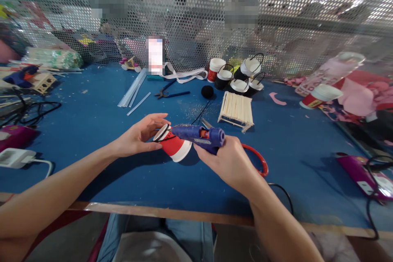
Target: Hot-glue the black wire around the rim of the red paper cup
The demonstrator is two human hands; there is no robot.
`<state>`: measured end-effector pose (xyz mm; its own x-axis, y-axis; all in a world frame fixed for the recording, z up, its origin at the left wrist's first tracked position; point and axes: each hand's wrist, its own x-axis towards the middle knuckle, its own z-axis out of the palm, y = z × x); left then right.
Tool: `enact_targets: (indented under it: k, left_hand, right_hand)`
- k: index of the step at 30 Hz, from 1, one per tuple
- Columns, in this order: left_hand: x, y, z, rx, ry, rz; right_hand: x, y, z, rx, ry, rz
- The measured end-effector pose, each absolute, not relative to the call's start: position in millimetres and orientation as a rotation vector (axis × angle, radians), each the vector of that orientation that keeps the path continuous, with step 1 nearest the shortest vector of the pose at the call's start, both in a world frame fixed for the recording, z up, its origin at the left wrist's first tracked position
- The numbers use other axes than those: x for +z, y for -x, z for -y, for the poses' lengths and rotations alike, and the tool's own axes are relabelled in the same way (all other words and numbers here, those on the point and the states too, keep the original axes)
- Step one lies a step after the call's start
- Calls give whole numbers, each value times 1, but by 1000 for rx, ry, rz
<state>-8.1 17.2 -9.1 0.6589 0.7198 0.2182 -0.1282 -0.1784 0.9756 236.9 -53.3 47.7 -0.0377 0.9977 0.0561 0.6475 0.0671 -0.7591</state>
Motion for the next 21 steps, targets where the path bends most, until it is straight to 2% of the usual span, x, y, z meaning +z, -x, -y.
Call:
enact_targets:
  k: [21]
  left_hand:
    - [-7, 8, -15, 819, -1587, -516]
  right_hand:
    - [48, -238, 54, 748, 1622, 1744]
